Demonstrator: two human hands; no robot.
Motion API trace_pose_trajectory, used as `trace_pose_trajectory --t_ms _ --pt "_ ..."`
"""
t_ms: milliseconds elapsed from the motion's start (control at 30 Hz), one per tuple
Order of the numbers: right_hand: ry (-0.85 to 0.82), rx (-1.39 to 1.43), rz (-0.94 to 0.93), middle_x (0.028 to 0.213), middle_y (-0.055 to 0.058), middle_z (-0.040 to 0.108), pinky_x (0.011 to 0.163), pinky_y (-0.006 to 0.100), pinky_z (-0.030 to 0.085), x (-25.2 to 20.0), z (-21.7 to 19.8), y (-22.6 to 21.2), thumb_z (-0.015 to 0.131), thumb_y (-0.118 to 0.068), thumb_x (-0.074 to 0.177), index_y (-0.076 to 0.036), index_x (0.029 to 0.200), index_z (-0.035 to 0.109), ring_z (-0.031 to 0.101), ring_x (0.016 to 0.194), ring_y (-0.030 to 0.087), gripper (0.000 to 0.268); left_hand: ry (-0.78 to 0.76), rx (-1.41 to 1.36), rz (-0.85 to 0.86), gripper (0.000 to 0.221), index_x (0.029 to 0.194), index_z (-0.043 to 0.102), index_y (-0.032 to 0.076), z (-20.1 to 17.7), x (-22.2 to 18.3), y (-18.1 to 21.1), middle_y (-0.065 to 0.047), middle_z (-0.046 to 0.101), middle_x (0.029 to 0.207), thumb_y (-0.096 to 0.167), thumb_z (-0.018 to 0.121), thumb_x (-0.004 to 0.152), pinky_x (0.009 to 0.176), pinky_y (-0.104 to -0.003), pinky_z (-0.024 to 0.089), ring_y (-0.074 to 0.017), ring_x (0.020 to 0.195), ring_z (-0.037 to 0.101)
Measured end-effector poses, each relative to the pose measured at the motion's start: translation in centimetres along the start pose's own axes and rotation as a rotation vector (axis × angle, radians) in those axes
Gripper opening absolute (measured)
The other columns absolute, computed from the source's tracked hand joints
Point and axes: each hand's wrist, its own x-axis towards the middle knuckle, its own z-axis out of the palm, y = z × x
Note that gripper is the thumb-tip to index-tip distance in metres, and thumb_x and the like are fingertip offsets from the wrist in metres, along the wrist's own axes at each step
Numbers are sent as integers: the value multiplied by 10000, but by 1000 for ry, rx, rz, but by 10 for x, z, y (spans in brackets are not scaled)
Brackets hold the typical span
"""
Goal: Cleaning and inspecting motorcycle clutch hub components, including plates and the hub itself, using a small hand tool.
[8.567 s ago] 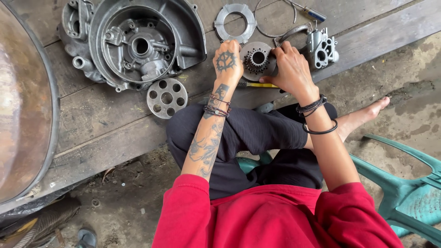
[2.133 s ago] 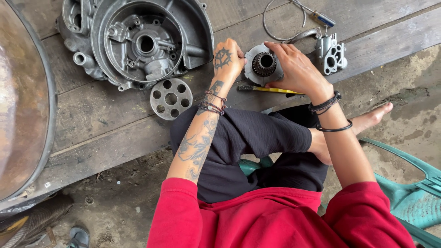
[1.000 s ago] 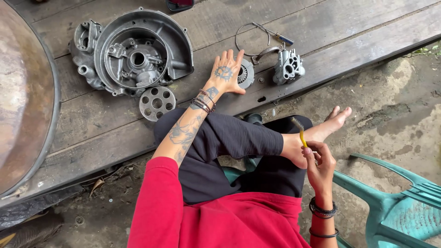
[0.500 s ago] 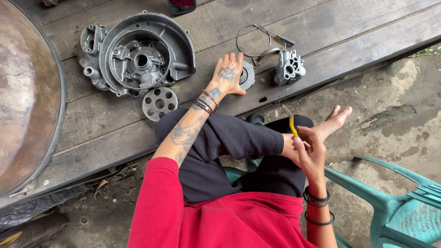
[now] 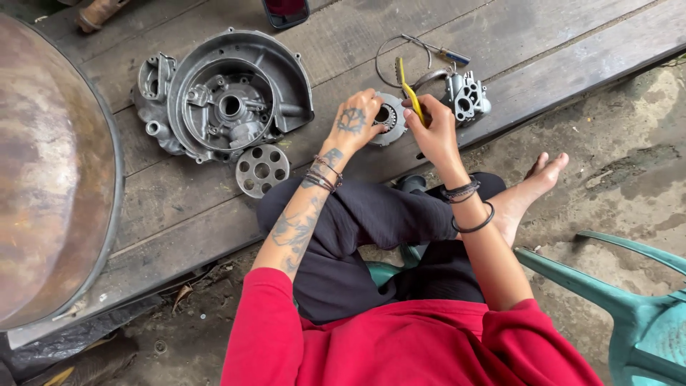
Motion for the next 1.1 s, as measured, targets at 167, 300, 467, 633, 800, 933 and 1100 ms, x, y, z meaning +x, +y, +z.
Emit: trace_pose_trajectory --t_ms 167,300,467,633,800,933,1100 --pt "-37 9 7 849 143 707 676 300 549 -18 -27 -5 645 -72 1038 -27 1150 721 686 752 181 143 13 -71 36 459 1060 723 -5 -4 -1 3 -88 632 879 267 912 741 680 -417 596 -319 846 710" --pt "-78 4 58 846 149 659 638 300 518 -42 -41 -14 577 -52 1063 8 1244 666 636 691 175 210 -11 -70 62 439 907 734 8 17 -6 4 -99 624 776 324 920 667 602 -440 592 -340 750 708" --pt "-137 -104 27 832 257 647 607 406 480 -81 -37 -59 475 21 1070 66 1438 457 621 711 294 371 12 -75 27 435 797 727 -24 17 -21 31 -139 642 714 303 938 603 563 -460 590 -362 687 704" --pt "-180 -535 64 1087 294 704 691 649 515 -110 -21 -58 507 38 958 -114 1462 455 681 886 551 529 -19 -66 -77 414 845 699 -1 0 -35 55 -105 623 780 289 933 665 596 -408 577 -310 766 683" --pt "-221 -706 87 997 237 713 668 612 564 -106 -8 -62 518 0 962 -99 1445 508 710 808 508 493 -65 -129 -100 637 1100 686 -21 -13 -44 62 -109 578 1094 263 982 613 767 -443 556 -306 1070 571" --pt "-245 -855 83 886 176 709 568 589 573 -92 9 -50 540 -51 965 -102 1438 538 714 704 479 476 -106 -160 -148 652 1163 665 -47 -24 -46 68 -178 631 1239 210 975 651 818 -428 607 -334 1213 574" --pt "-252 -910 78 867 202 692 536 639 553 -85 15 -35 559 -63 951 -106 1476 493 692 687 514 531 -130 -227 -176 611 1171 637 -101 -46 -44 73 -234 640 1248 168 943 716 809 -503 619 -383 1231 577"
